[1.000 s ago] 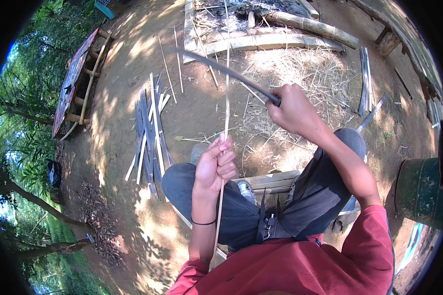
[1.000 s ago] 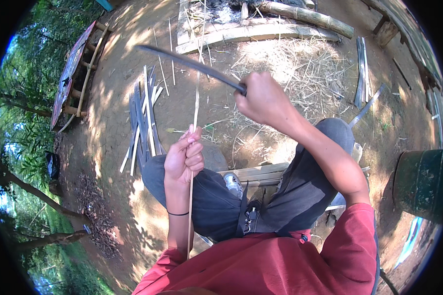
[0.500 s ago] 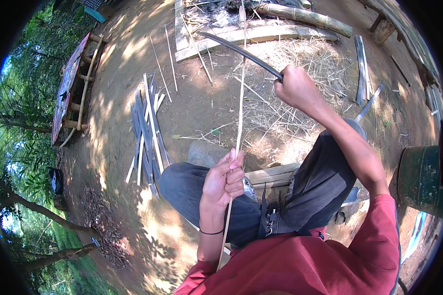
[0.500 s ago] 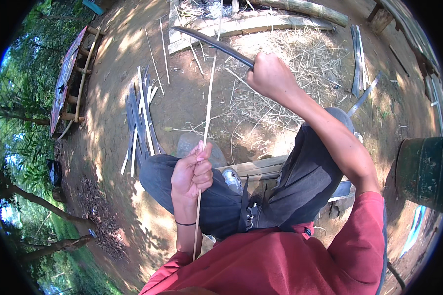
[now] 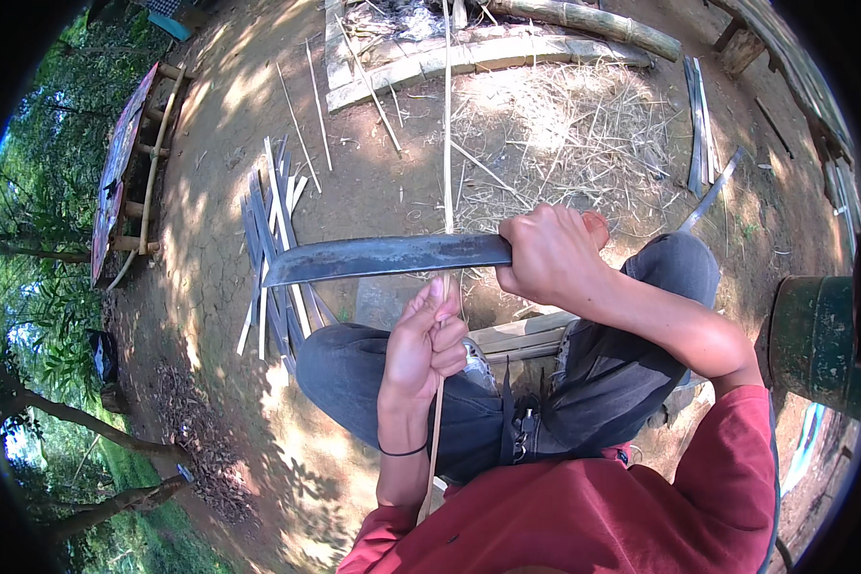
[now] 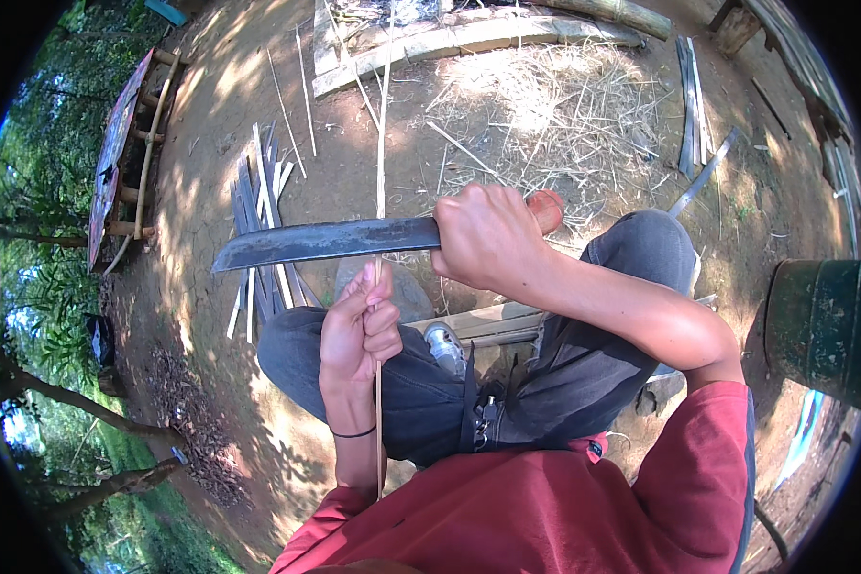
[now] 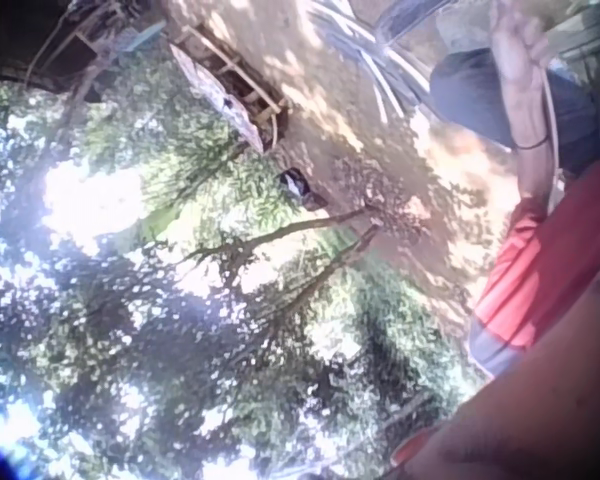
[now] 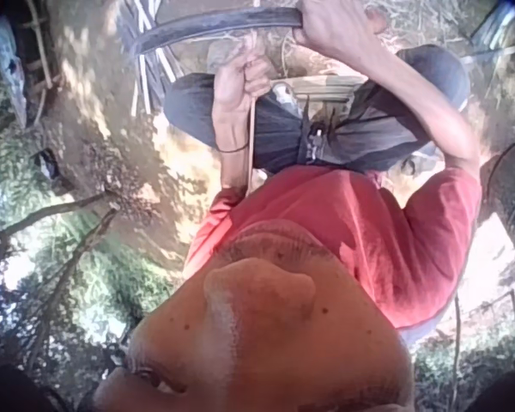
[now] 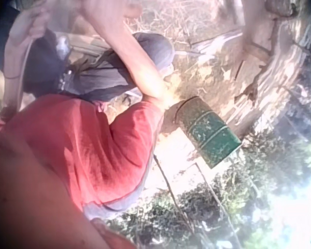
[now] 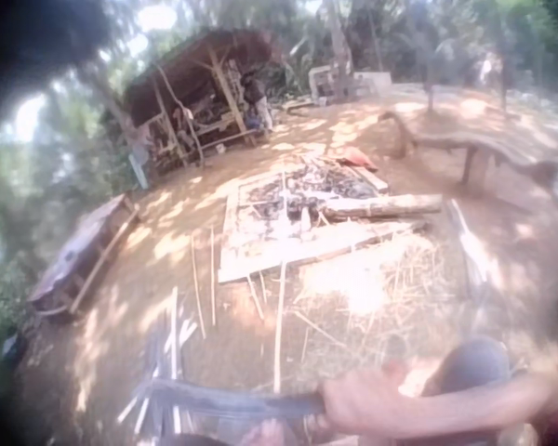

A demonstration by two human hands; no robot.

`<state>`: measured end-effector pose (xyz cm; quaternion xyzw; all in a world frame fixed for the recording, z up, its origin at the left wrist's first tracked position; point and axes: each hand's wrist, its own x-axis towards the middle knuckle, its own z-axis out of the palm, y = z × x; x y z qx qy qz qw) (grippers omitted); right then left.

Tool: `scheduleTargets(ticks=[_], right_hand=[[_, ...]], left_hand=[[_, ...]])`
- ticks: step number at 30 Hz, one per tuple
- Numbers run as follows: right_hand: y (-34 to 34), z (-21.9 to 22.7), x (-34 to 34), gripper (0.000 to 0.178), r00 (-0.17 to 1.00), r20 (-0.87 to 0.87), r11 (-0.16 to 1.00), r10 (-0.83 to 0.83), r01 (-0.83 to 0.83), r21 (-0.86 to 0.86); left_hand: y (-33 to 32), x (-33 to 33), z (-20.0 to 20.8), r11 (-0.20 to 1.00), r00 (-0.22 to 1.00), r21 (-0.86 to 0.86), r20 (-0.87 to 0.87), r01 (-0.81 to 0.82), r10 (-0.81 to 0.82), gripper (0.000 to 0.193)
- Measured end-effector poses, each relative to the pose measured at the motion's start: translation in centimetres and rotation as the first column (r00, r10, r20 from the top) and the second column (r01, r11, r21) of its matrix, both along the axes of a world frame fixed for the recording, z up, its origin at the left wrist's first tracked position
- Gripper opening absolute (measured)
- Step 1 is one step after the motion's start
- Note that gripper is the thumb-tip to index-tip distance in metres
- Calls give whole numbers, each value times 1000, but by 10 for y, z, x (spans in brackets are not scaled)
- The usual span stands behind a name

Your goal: The person shaves a wooden strip with a machete, repeatedly drawing the blade along the length of the wood to smooth it or remove thin layers.

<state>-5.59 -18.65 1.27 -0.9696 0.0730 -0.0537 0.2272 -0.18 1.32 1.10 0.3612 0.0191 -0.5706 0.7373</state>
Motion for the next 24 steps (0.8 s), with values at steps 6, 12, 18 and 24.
scheduleTargets(ticks=[6,12,18,24], right_hand=[[-28,-29,32,18,987,64,989,-146,148,-29],[-118,-16,50,26,891,76,887,-447,430,167],[-30,22,30,23,987,-64,943,-147,159,292],[8,2,2,18,996,-57,997,66,-63,51]], left_hand=[[10,-8,-8,999,997,34,-73,10,-7,35],[18,-15,-13,997,1000,76,-27,-8,10,34],[4,-9,1,958,919,186,368,-221,140,33],[-11,-13,-4,880,747,278,654,-384,120,30]])
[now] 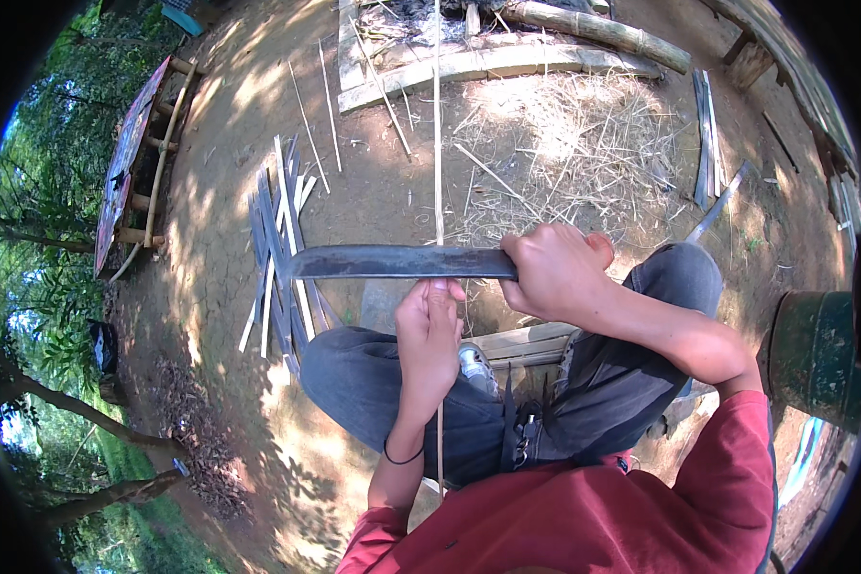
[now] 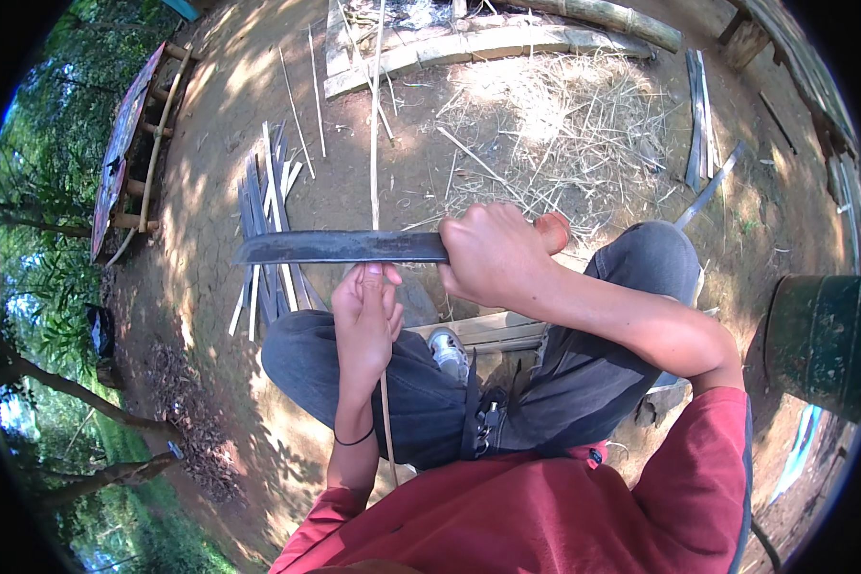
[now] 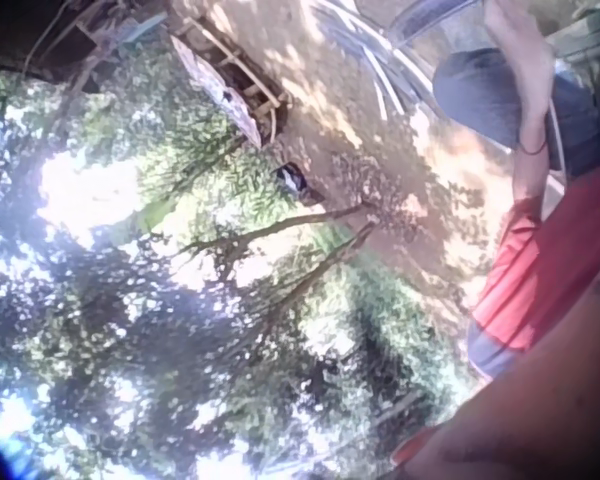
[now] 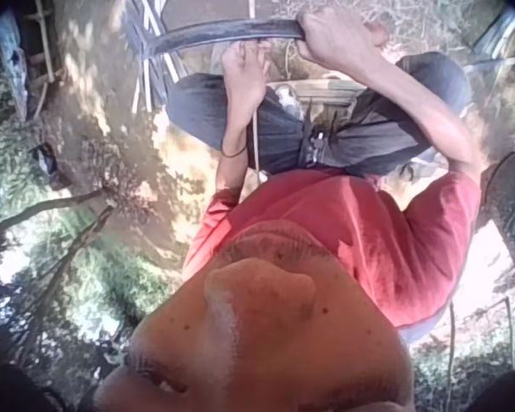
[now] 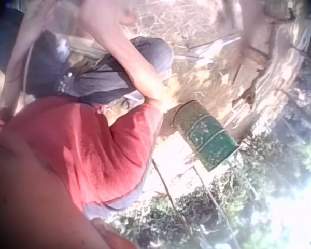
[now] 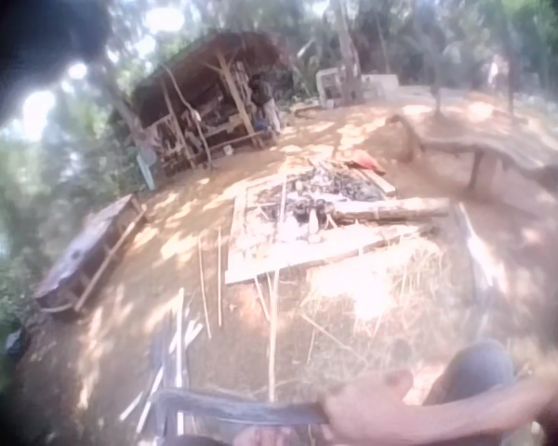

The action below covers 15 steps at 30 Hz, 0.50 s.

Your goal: The person shaves a wooden strip with a machete, repeatedly drawing the blade along the length of the wood to smooth it or remove thin layers.

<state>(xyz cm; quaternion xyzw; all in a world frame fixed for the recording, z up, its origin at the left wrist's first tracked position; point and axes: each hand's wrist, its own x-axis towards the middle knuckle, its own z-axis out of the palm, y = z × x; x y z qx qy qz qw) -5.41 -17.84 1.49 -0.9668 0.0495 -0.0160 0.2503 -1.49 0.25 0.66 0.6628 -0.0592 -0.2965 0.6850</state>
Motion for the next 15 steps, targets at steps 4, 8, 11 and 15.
scheduleTargets(ticks=[4,8,11,15], right_hand=[[8,-15,-2,15,999,8,997,42,-41,-65],[3,-28,0,16,996,92,997,-11,17,-71],[1,-38,13,17,993,112,994,-42,53,-95],[-115,-49,51,18,909,50,910,-414,410,66]], left_hand=[[0,-10,-13,979,967,189,252,-75,26,30],[-4,-10,-14,951,922,290,387,-105,-16,31],[3,-10,-8,936,926,334,376,-114,-21,32],[15,-41,-17,914,957,402,241,50,-158,35]])
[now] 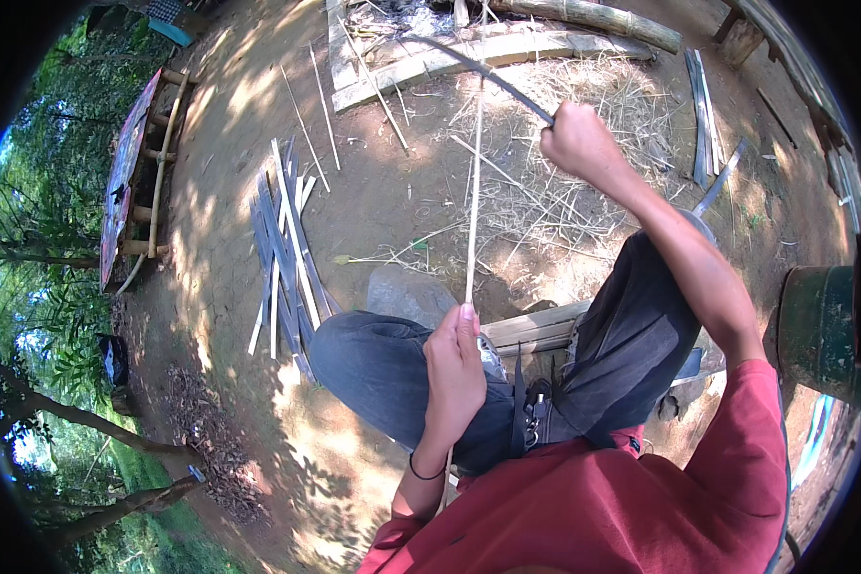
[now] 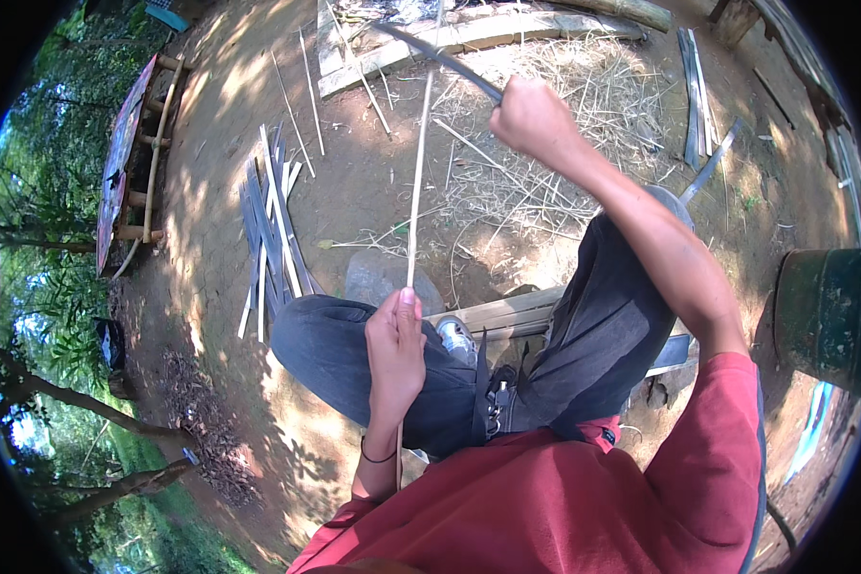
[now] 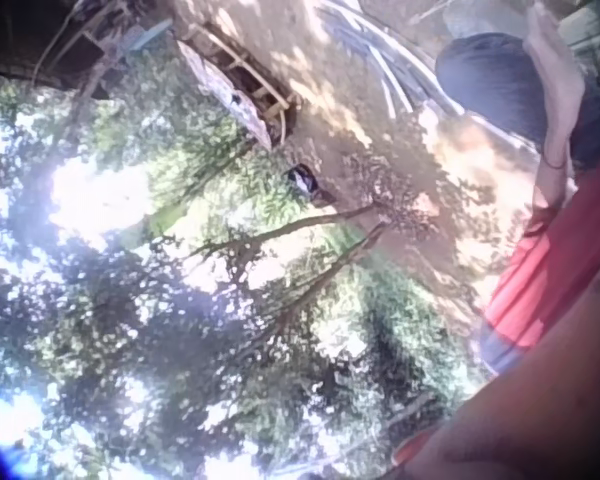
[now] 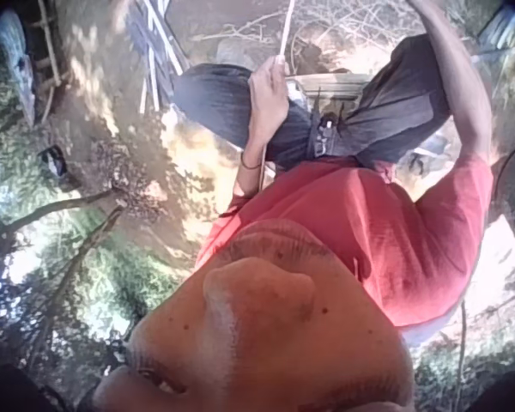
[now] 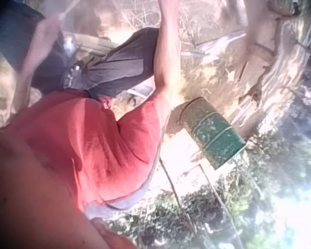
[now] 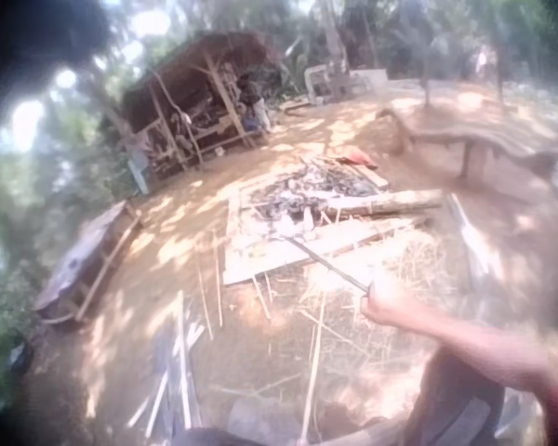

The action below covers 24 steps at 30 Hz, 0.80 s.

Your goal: The person shaves a wooden strip with a machete, repeatedly drawing the blade along the length of the wood to smooth it or remove thin layers.

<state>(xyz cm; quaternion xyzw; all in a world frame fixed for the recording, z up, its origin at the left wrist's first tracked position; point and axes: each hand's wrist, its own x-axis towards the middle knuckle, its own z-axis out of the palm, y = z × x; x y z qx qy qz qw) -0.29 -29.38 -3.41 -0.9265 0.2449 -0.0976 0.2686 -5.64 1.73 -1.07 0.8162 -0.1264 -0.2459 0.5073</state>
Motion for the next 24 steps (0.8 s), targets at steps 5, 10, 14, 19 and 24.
scheduleTargets(ticks=[5,10,14,19,24], right_hand=[[23,40,-10,20,998,53,995,47,-51,90],[94,53,-27,20,960,-41,933,278,-260,248],[112,47,-42,16,919,-80,921,387,-390,-23],[106,26,-43,17,937,-25,932,347,-348,-100],[64,26,-14,19,996,9,996,94,-94,-11]], left_hand=[[-4,8,-3,992,996,-113,50,-61,67,34],[-4,26,8,961,987,-232,-76,-153,139,33],[-14,30,17,933,970,-293,-183,-208,159,33],[-16,24,17,919,960,-320,-226,-232,165,34],[1,-1,24,923,898,-320,-435,-216,60,36]])
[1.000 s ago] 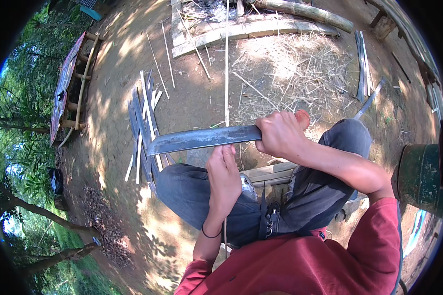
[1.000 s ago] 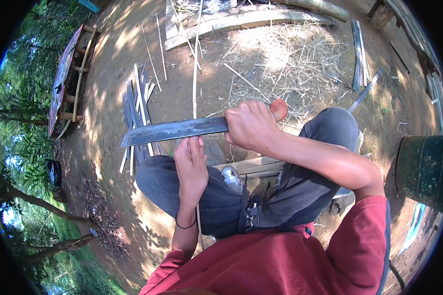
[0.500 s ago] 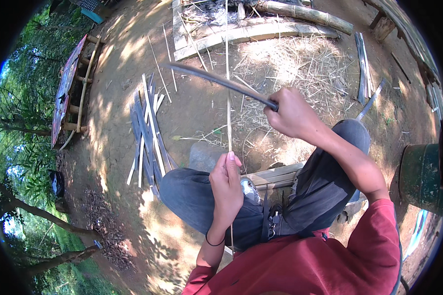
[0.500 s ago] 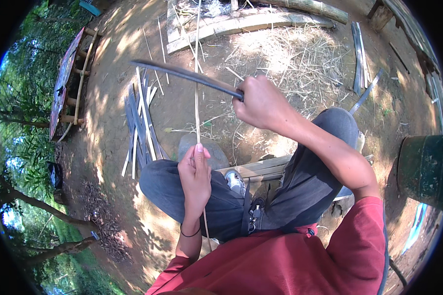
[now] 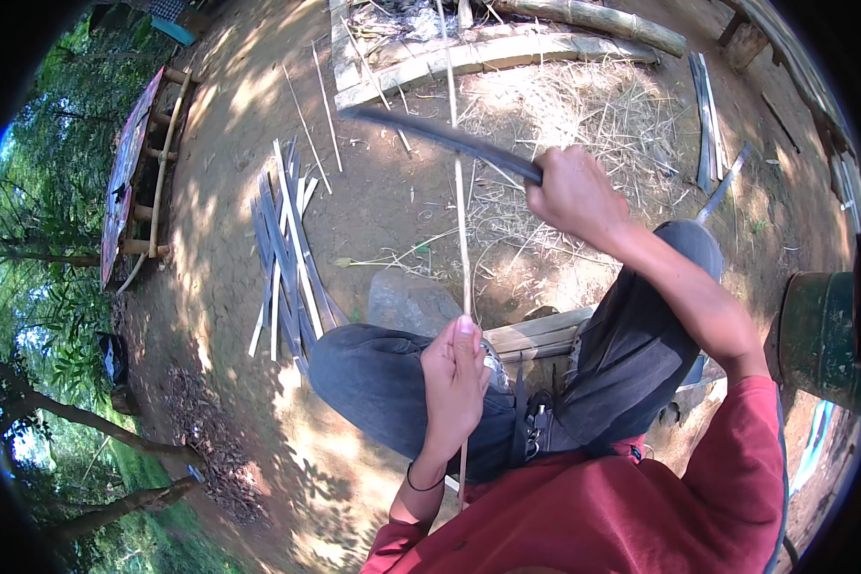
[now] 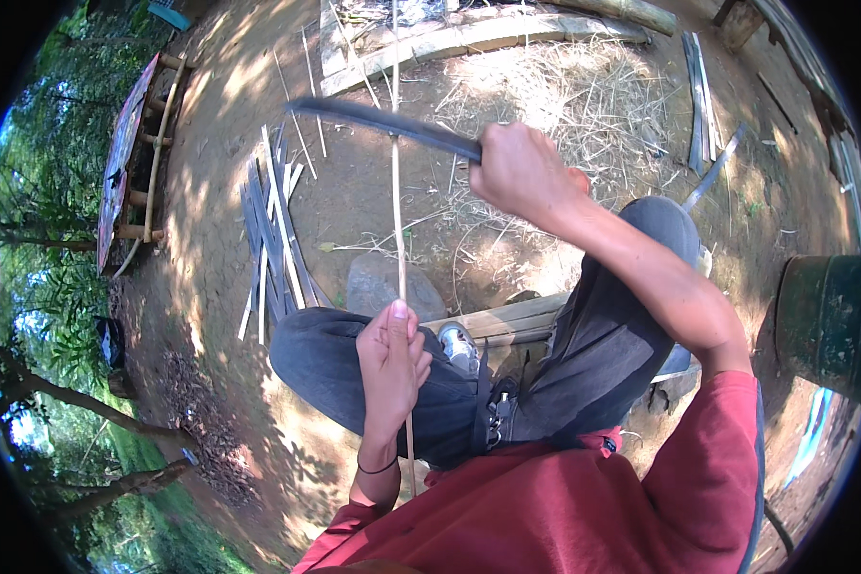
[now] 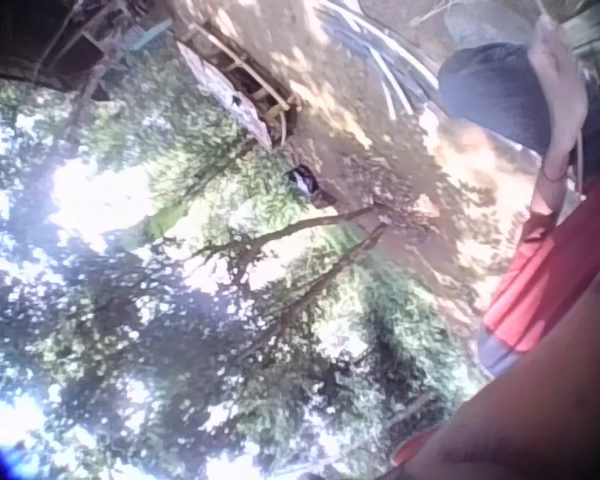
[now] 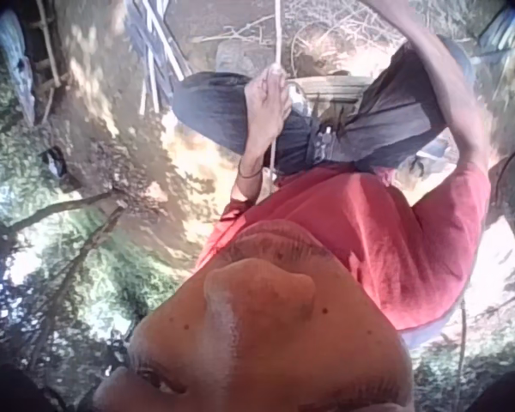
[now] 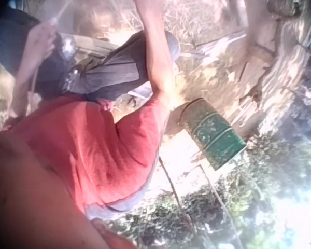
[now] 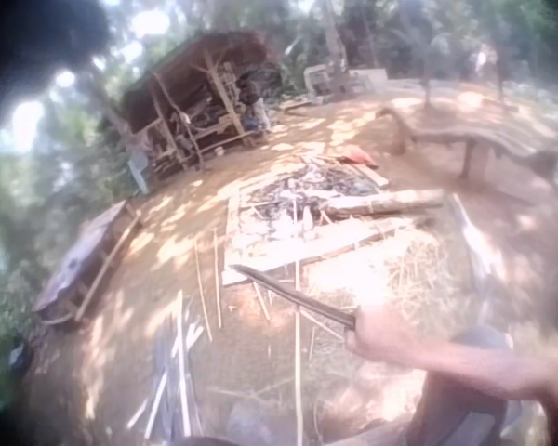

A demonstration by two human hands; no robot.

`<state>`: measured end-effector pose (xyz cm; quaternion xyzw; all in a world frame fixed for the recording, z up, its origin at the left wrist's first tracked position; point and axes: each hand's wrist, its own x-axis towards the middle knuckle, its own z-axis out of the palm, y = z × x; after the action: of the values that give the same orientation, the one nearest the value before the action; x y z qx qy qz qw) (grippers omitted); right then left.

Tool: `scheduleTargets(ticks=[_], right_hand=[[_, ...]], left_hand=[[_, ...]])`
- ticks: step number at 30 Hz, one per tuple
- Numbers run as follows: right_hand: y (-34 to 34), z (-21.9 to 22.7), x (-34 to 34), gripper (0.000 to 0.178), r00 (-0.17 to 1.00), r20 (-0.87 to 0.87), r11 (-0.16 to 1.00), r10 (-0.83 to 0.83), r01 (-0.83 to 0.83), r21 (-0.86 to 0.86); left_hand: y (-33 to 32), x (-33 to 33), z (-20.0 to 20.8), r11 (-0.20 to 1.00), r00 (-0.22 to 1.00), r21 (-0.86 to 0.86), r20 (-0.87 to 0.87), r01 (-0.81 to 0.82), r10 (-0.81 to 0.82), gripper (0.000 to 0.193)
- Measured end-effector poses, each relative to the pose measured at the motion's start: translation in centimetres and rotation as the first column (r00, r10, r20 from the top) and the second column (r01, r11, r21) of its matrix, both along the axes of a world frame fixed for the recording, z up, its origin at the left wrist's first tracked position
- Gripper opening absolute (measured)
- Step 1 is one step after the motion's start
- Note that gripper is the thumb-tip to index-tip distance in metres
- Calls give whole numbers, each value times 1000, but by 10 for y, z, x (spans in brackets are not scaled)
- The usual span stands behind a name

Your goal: The person shaves a wooden strip with a machete, repeatedly drawing the blade along the length of the wood to smooth it or remove thin layers.

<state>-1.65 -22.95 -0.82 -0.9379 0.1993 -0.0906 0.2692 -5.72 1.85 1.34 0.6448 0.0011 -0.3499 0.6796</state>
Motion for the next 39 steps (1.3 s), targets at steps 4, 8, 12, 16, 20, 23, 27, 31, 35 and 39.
scheduleTargets(ticks=[4,8,12,16,20,23,27,31,35,39], right_hand=[[-53,3,16,21,999,-31,982,-43,48,184],[-17,26,6,23,999,49,534,-5,-39,845],[2,41,5,25,994,78,311,75,-97,945],[-9,38,4,26,993,99,189,67,-110,976],[-12,45,4,30,986,144,107,80,-152,983],[-12,49,3,33,980,178,105,90,-187,977],[-12,50,-2,36,979,182,198,96,-198,960],[-7,58,-8,36,994,80,345,74,-100,933],[-1,41,-13,43,998,59,539,22,-62,840],[14,36,-22,22,954,276,919,121,-213,331]], left_hand=[[4,-8,-3,996,996,-29,-19,87,-87,37],[-2,4,-7,990,993,-76,-23,117,-119,35],[-7,8,-7,983,985,-55,-3,174,-175,31],[-16,20,4,951,948,-151,-131,271,-291,32],[-33,35,27,936,933,-218,-173,275,-314,35],[-47,38,34,932,947,-243,-111,268,-301,33],[-57,39,29,941,965,-248,-69,230,-254,33],[-56,41,22,954,976,-228,-51,193,-210,34],[-59,45,22,973,989,-184,-36,137,-146,35],[-55,50,31,973,991,-205,-63,102,-117,35]])
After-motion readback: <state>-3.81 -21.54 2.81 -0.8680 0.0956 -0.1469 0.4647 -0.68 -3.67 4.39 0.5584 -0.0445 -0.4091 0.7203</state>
